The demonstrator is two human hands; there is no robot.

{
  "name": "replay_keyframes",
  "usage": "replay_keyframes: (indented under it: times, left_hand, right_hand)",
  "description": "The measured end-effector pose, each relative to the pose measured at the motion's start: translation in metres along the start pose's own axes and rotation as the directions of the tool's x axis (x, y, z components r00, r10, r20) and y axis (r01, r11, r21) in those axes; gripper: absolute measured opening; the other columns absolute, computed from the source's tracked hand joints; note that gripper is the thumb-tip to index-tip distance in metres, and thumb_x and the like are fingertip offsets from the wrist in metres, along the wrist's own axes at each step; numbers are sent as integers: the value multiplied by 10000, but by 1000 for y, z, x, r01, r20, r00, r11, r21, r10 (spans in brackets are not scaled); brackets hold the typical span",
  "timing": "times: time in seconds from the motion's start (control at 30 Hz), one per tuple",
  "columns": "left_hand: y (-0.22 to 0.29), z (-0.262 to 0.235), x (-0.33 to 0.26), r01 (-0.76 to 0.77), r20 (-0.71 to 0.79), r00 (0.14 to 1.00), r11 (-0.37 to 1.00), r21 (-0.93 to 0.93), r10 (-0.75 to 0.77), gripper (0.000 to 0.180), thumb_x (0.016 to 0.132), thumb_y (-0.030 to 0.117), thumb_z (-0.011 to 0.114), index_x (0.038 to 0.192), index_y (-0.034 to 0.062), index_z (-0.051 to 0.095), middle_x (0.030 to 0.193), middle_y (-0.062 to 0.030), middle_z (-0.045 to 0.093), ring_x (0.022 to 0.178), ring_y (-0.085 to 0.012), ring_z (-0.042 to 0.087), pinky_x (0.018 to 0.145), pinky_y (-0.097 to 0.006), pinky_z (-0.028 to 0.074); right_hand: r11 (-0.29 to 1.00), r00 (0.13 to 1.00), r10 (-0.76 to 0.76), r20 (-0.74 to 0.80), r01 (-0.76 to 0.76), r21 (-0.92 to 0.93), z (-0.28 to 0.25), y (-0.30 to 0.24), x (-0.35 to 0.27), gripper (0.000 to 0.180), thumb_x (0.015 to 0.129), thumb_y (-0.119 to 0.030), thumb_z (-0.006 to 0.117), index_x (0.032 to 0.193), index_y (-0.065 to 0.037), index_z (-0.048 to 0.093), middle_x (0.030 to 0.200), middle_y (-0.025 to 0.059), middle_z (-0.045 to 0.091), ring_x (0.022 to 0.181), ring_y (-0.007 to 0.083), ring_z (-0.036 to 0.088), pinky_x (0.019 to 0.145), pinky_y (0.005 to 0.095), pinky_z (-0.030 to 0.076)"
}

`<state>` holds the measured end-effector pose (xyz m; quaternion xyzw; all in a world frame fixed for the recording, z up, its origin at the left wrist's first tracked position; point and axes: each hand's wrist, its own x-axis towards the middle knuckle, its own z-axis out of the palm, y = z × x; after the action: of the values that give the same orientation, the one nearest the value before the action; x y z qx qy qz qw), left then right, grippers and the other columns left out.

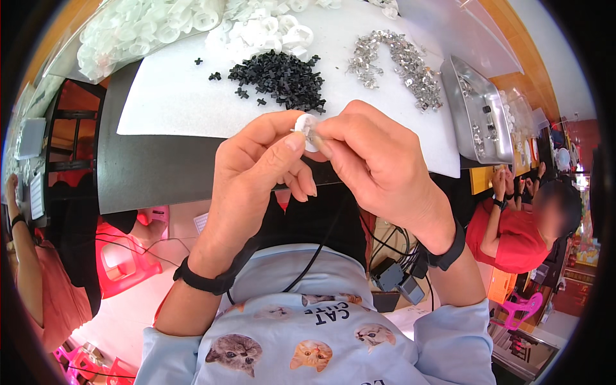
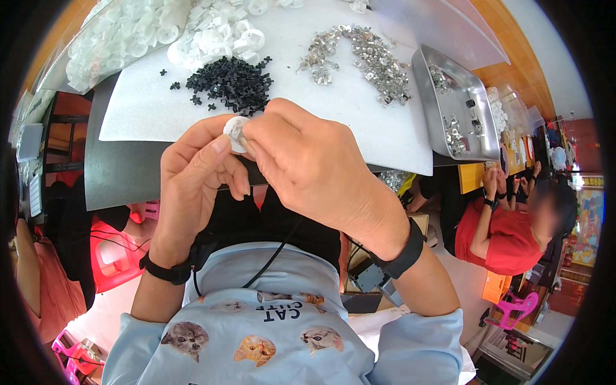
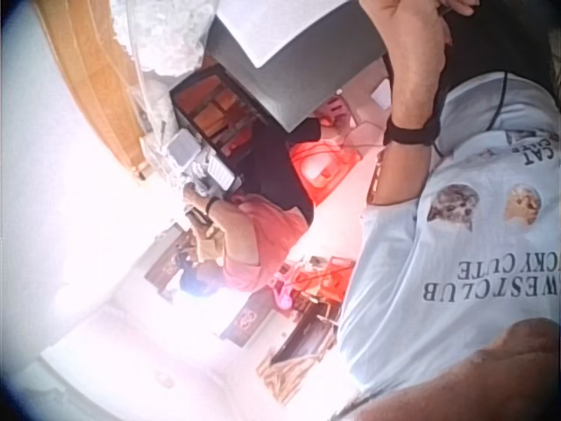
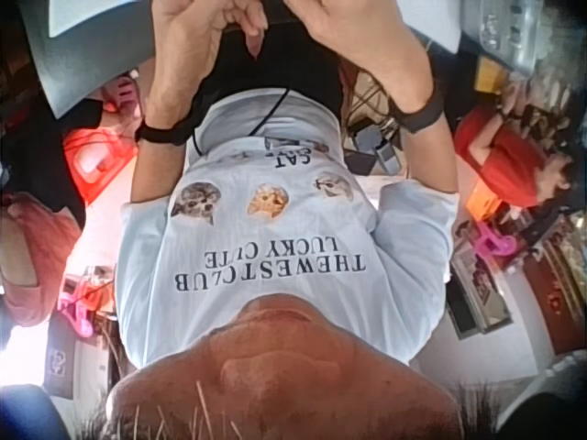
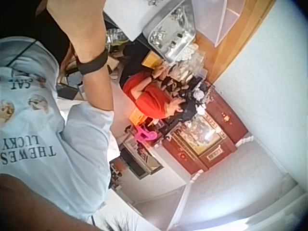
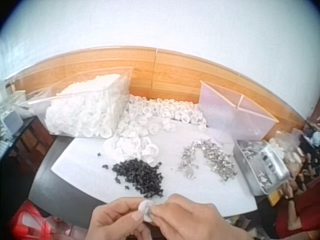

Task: Assembling small plastic and metal components into a circular white plastic housing.

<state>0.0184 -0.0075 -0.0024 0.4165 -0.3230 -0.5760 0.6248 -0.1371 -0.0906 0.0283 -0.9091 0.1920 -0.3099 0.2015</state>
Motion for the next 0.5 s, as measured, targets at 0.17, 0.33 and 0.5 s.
replay_keyframes:
  times: [0.17,0.33,0.5]
  left_hand:
    - [-3,1,-1,-17,-12,1000,999,38,17,305,936,151,545,1174,-40,539,897,-108,665,605,-119,615,466,-205,438]
    - [-2,-1,0,-41,9,999,999,-6,41,317,941,156,537,1187,-43,528,920,-114,668,611,-121,617,480,-207,450]
    - [-2,0,-1,-48,3,999,999,7,48,316,941,158,538,1184,-43,531,924,-112,667,613,-124,616,484,-208,453]
  right_hand:
    - [994,998,67,18,-69,81,4,-1,2,71,803,5,598,844,-30,551,715,94,523,604,275,559,506,351,434]
    - [990,995,80,58,-86,115,-3,-1,4,96,810,5,594,889,-42,565,731,93,531,617,277,564,519,350,435]
    - [996,997,46,65,-50,67,-5,0,4,145,805,2,611,934,-47,568,744,92,543,617,278,566,518,347,439]
